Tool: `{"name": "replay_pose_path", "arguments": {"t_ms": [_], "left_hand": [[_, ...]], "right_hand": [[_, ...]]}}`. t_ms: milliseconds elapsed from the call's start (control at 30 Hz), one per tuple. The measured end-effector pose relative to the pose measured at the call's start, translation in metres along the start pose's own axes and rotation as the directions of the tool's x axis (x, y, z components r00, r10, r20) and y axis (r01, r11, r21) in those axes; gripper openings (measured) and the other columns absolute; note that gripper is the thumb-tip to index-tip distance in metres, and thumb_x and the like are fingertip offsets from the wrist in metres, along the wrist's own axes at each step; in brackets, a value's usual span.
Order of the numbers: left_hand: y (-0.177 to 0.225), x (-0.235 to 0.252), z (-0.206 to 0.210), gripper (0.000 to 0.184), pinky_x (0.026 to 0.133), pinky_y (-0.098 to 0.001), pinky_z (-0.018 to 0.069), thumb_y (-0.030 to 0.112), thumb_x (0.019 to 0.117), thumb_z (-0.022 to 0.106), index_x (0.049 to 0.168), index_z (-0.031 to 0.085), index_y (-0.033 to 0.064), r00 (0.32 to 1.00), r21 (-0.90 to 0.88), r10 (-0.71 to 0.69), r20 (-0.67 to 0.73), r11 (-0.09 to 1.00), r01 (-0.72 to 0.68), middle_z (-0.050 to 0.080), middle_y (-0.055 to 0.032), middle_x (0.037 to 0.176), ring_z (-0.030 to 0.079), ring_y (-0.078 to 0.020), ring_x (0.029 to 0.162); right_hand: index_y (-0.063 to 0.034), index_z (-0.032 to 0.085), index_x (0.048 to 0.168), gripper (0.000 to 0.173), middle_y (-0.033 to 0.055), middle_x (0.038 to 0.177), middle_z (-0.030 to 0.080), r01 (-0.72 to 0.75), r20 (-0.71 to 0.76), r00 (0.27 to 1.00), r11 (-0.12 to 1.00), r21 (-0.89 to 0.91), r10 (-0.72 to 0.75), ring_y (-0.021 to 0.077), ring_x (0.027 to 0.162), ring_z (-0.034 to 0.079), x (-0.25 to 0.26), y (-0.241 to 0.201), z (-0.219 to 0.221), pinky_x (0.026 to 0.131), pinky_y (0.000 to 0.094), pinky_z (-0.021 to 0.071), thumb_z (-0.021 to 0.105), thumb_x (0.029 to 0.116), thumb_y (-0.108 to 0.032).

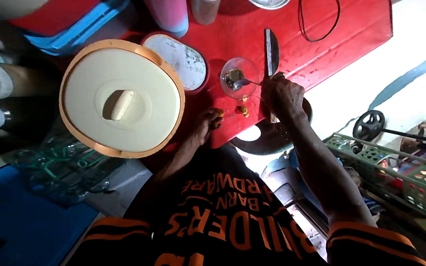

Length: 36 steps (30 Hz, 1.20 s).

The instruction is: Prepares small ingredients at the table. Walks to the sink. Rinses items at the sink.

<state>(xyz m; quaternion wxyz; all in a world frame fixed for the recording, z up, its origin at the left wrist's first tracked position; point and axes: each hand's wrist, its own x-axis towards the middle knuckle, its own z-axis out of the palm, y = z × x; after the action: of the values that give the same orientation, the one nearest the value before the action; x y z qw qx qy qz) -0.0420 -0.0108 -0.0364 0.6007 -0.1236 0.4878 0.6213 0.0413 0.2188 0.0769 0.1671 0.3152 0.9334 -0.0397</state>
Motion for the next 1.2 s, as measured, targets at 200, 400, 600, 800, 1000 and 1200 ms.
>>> {"name": "replay_pose_path", "arguments": {"t_ms": [200, 400, 600, 800, 1000, 1200], "left_hand": [[0.003, -0.0018, 0.002, 0.018, 0.077, -0.0315, 0.0593, 0.008, 0.1066, 0.046, 0.118, 0.059, 0.0073, 1.0, -0.005, -0.02, -0.008, 1.0, 0.02, 0.067, -0.0062, 0.11, 0.069, -0.0153, 0.089], [0.0026, -0.0014, 0.001, 0.018, 0.077, -0.0317, 0.0594, 0.009, 0.1066, 0.046, 0.118, 0.06, 0.0075, 1.0, -0.003, -0.022, -0.011, 1.0, 0.022, 0.068, -0.0062, 0.11, 0.069, -0.0157, 0.09], [0.0082, -0.005, 0.0032, 0.02, 0.079, -0.0321, 0.0589, 0.011, 0.107, 0.047, 0.122, 0.06, 0.0067, 0.999, 0.013, -0.035, -0.009, 0.999, 0.035, 0.068, -0.0059, 0.11, 0.068, -0.0154, 0.09], [0.0054, -0.0025, 0.0013, 0.019, 0.078, -0.032, 0.0594, 0.011, 0.1068, 0.047, 0.12, 0.06, 0.0067, 1.0, -0.002, -0.028, -0.01, 1.0, 0.028, 0.068, -0.0068, 0.11, 0.069, -0.0158, 0.09], [0.0015, -0.0007, -0.0005, 0.018, 0.076, -0.0304, 0.0599, 0.01, 0.1067, 0.046, 0.118, 0.059, 0.0086, 1.0, -0.01, -0.004, 0.006, 1.0, 0.004, 0.069, -0.0049, 0.11, 0.07, -0.0147, 0.09], [0.0005, 0.0012, -0.0019, 0.019, 0.076, -0.0308, 0.0597, 0.01, 0.1068, 0.046, 0.12, 0.06, 0.0076, 1.0, -0.012, -0.007, 0.008, 1.0, 0.007, 0.068, -0.0061, 0.111, 0.07, -0.0152, 0.089]], "right_hand": [[-0.013, 0.075, 0.107, 0.025, 0.0208, 0.102, 0.072, -0.002, 0.041, 0.999, 1.0, -0.008, 0.002, 0.0448, 0.082, 0.07, -0.0008, -0.001, -0.0039, 0.06, 0.0629, 0.0499, 0.053, 0.1008, -0.022], [-0.0119, 0.074, 0.105, 0.024, 0.0216, 0.098, 0.071, 0.002, -0.017, 1.0, 1.0, -0.015, -0.003, 0.0448, 0.079, 0.07, 0.0021, 0.001, -0.0016, 0.057, 0.0617, 0.0495, 0.052, 0.1011, -0.021], [-0.0142, 0.074, 0.11, 0.026, 0.0213, 0.11, 0.07, -0.01, 0.077, 0.997, 1.0, -0.013, 0.011, 0.0453, 0.083, 0.07, 0.0058, -0.0022, -0.0033, 0.061, 0.0641, 0.0502, 0.051, 0.102, -0.023], [-0.0144, 0.075, 0.11, 0.025, 0.0205, 0.106, 0.071, 0.015, 0.068, 0.998, 1.0, -0.002, -0.015, 0.0445, 0.083, 0.07, 0.0021, -0.0003, -0.0054, 0.06, 0.0627, 0.05, 0.053, 0.1013, -0.022], [-0.0143, 0.075, 0.108, 0.024, 0.0217, 0.103, 0.071, 0.024, 0.077, 0.997, 1.0, 0.0, -0.024, 0.0451, 0.082, 0.07, -0.0008, -0.0005, -0.0093, 0.06, 0.0634, 0.0493, 0.054, 0.1002, -0.023], [-0.0158, 0.075, 0.109, 0.024, 0.0194, 0.104, 0.071, 0.037, 0.073, 0.997, 0.999, -0.012, -0.036, 0.0433, 0.083, 0.07, 0.0016, 0.001, -0.0058, 0.06, 0.062, 0.0501, 0.054, 0.1009, -0.023]]}}
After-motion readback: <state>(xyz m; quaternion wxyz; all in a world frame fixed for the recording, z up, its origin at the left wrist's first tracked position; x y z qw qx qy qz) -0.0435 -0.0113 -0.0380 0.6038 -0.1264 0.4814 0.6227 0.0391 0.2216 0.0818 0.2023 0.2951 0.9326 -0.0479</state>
